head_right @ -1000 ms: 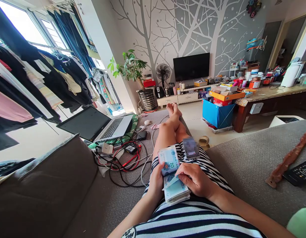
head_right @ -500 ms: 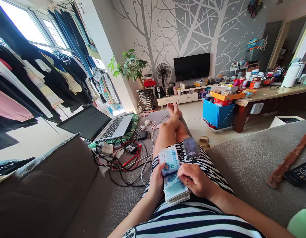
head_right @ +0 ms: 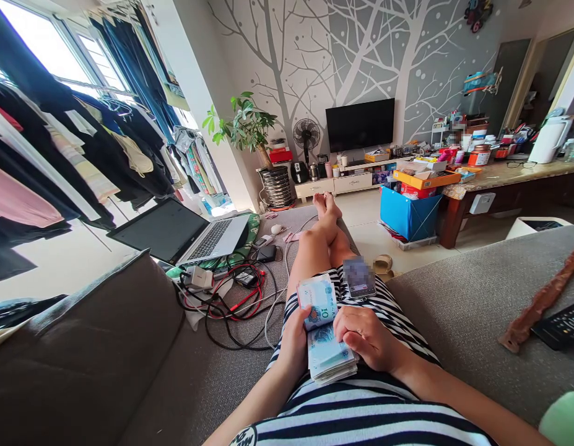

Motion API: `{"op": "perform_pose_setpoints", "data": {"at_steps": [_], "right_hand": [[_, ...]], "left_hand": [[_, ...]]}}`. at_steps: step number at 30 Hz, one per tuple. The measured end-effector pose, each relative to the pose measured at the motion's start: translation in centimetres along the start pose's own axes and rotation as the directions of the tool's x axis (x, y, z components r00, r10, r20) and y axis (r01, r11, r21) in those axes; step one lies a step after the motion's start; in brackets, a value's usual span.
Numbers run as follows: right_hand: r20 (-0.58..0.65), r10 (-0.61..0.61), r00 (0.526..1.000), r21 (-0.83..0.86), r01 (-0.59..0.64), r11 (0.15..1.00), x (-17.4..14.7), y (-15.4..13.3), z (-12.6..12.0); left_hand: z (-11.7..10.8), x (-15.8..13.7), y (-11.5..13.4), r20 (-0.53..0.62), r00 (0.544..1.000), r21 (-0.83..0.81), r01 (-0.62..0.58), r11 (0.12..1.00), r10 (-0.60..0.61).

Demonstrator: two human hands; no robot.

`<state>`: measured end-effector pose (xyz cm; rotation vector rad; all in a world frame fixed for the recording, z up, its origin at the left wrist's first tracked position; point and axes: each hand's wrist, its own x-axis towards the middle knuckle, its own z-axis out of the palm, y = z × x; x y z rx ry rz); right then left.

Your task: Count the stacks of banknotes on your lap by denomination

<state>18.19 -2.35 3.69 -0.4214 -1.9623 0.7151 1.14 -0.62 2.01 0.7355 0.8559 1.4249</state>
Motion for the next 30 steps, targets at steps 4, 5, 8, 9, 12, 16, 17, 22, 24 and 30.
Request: {"op": "perform_pose_setpoints", "data": {"at_steps": [4,5,8,9,12,16,17,22,24,30], "right_hand": [[-0.111,0.134,0.985,-0.048,-0.140,0.989,-0.1,0.8,0.2],[-0.157,0.193,0.969,-0.083,-0.208,0.975,-0.1,1.1,0.2],[-0.271,0.358,0.893,-0.117,-0.400,0.909,0.0,2.0,0.4],[-0.286,0.397,0.872,-0.104,-0.440,0.892,0.1,2.2,0.5],[-0.296,0.449,0.843,-0.086,-0.492,0.866,0.3,2.4,0.8],[-0.312,0.401,0.861,-0.141,-0.459,0.877,0.4,2.2,1.0],[-0.311,0.378,0.872,-0.155,-0.439,0.885,0.4,2.1,1.0],[-0.265,0.242,0.934,-0.204,-0.299,0.932,0.2,1.5,0.8],[-0.243,0.204,0.948,-0.209,-0.257,0.944,0.1,1.4,0.8],[-0.241,0.174,0.955,-0.215,-0.227,0.950,-0.1,1.4,0.7]], "left_hand": [[0.3,-0.2,0.2,0.019,0.998,-0.045,0.056,0.997,-0.055],[0.3,-0.3,0.2,0.027,0.997,-0.052,0.068,0.996,-0.067],[0.2,-0.4,0.1,0.045,0.995,-0.067,0.090,0.994,-0.087],[0.1,-0.4,0.0,0.050,0.995,-0.069,0.093,0.993,-0.090],[-0.1,-0.3,-0.2,0.057,0.994,-0.064,0.095,0.993,-0.091],[-0.2,-0.2,-0.2,0.057,0.994,-0.048,0.091,0.995,-0.088],[-0.1,-0.2,-0.2,0.055,0.995,-0.042,0.082,0.996,-0.079],[-0.2,0.0,-0.2,0.007,1.000,0.046,0.003,0.999,-0.003],[-0.3,0.0,-0.2,0.015,1.000,0.084,-0.013,0.996,0.012],[-0.4,0.0,-0.1,0.042,0.999,0.108,-0.007,0.994,0.002]]}}
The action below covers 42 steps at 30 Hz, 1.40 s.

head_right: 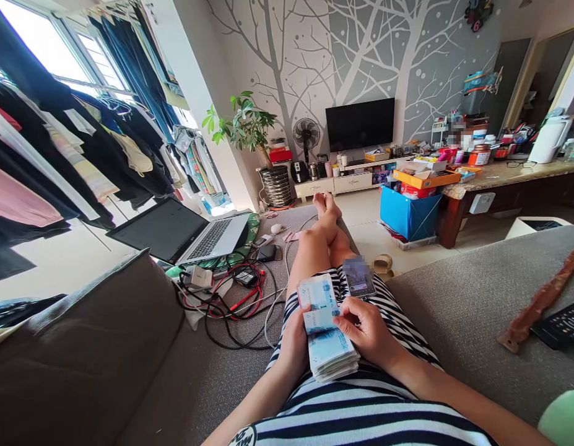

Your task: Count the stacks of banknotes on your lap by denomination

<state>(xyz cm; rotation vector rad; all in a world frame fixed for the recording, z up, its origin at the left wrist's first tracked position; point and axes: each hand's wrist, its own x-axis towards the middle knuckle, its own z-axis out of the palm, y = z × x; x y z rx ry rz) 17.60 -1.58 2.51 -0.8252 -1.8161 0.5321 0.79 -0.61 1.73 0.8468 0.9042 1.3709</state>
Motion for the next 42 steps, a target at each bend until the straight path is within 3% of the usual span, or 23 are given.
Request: {"op": "perform_pose_setpoints", "data": {"at_steps": [17,28,34,42], "right_hand": [[0.061,-0.098,0.993,0.079,0.093,0.993,-0.1,-0.5,-0.6],[0.073,-0.166,0.983,0.103,0.158,0.982,-0.2,-0.8,-0.9],[0.087,-0.193,0.977,0.121,0.182,0.976,-0.3,-0.9,-1.0],[0.089,-0.202,0.975,0.152,0.187,0.971,-0.3,-1.1,-0.9]], "left_hand": [[1.1,-1.0,1.6,-0.035,0.998,-0.074,0.044,0.996,-0.047],[0.9,-0.4,0.8,-0.060,0.998,-0.093,0.021,0.995,-0.026],[0.4,0.0,0.3,-0.088,0.996,-0.018,-0.024,1.000,0.022],[0.6,-0.1,0.3,-0.060,0.998,-0.081,0.004,0.997,-0.009]]}}
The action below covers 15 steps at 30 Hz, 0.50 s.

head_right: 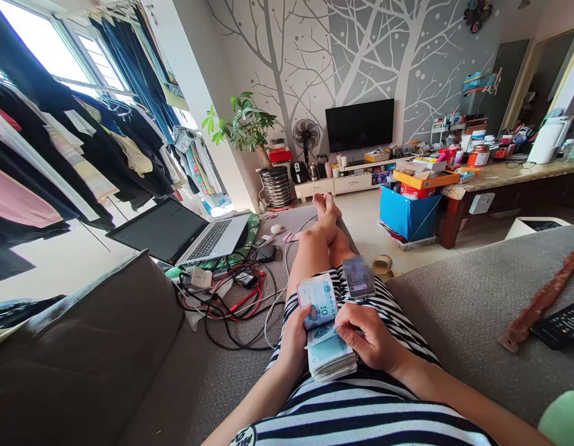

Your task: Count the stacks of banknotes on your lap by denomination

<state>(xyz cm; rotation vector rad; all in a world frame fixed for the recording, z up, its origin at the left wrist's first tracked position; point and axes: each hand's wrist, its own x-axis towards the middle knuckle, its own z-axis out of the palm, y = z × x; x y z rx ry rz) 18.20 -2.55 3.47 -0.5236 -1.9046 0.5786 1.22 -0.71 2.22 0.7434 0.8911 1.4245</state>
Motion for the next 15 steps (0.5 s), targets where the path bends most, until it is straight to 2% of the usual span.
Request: {"op": "perform_pose_setpoints", "data": {"at_steps": [10,15], "right_hand": [[0.012,-0.046,0.999,0.107,0.045,0.993,0.02,-0.14,0.03],[-0.008,0.008,1.000,0.022,-0.008,1.000,0.04,0.12,0.19]], "left_hand": [[-0.31,0.21,-0.60,0.076,0.997,-0.063,0.010,0.998,-0.005],[-0.29,0.31,-0.58,0.090,0.996,-0.098,0.032,0.995,-0.023]]}}
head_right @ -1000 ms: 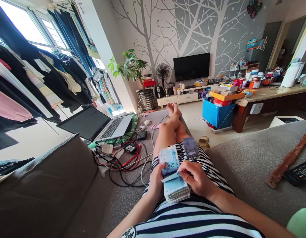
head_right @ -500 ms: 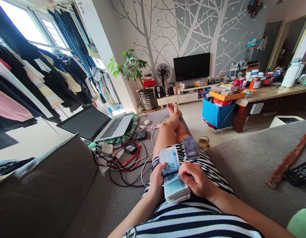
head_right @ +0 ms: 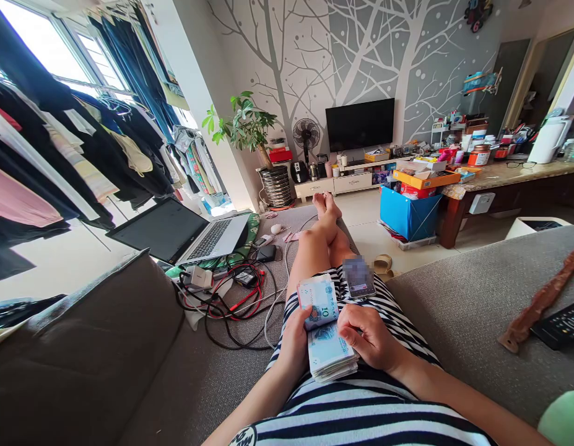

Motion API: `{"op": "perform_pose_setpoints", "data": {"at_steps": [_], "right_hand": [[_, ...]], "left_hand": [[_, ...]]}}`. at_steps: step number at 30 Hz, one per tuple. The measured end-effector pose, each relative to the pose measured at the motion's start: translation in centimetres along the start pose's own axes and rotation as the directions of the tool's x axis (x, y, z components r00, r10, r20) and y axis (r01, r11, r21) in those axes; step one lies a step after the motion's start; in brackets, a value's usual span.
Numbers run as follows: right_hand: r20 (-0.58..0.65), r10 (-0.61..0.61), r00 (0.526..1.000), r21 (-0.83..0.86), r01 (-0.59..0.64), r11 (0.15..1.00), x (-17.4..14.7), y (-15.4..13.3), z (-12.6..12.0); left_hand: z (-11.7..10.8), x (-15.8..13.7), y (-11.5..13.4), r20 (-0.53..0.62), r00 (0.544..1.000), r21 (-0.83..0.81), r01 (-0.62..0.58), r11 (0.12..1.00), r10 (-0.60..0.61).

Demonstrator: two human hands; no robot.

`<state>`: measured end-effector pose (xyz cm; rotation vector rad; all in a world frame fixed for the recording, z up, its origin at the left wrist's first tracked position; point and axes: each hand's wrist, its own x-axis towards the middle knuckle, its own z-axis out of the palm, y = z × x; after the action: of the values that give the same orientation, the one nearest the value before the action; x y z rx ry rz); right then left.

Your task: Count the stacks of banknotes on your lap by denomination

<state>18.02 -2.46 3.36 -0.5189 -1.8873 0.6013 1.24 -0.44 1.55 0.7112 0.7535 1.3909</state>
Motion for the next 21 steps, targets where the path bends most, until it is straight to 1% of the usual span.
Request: {"op": "perform_pose_setpoints", "data": {"at_steps": [2,4,6,9,11,14,18,21], "right_hand": [[-0.053,0.080,0.995,-0.091,-0.084,0.992,-0.1,0.4,0.1],[-0.141,0.185,0.973,-0.165,-0.208,0.964,-0.1,0.8,0.3],[-0.212,0.288,0.934,-0.185,-0.328,0.926,0.0,1.1,0.4],[-0.235,0.389,0.891,-0.165,-0.431,0.887,0.2,1.3,0.5],[-0.223,0.415,0.882,-0.154,-0.452,0.878,0.3,1.4,0.6],[-0.193,0.403,0.895,-0.166,-0.434,0.886,0.3,1.6,0.7],[-0.186,0.341,0.921,-0.214,-0.377,0.901,0.3,1.7,0.8],[-0.181,0.269,0.946,-0.237,-0.307,0.922,0.2,1.5,0.7]], "left_hand": [[0.0,-0.1,0.1,-0.008,1.000,-0.013,0.027,1.000,-0.027],[0.0,-0.1,0.1,-0.011,0.998,-0.023,0.054,0.998,-0.055],[-0.1,-0.2,0.0,-0.012,0.997,-0.025,0.070,0.997,-0.071],[-0.3,-0.1,-0.2,-0.016,0.998,-0.012,0.069,0.998,-0.069],[-0.4,-0.2,-0.2,-0.016,0.998,0.001,0.068,0.998,-0.068],[-0.1,-0.3,0.0,-0.016,0.998,0.008,0.069,0.998,-0.068],[0.2,-0.4,0.2,-0.018,0.998,0.008,0.061,0.998,-0.061],[0.0,-0.2,0.1,-0.058,0.998,0.042,0.016,0.999,-0.013]]}}
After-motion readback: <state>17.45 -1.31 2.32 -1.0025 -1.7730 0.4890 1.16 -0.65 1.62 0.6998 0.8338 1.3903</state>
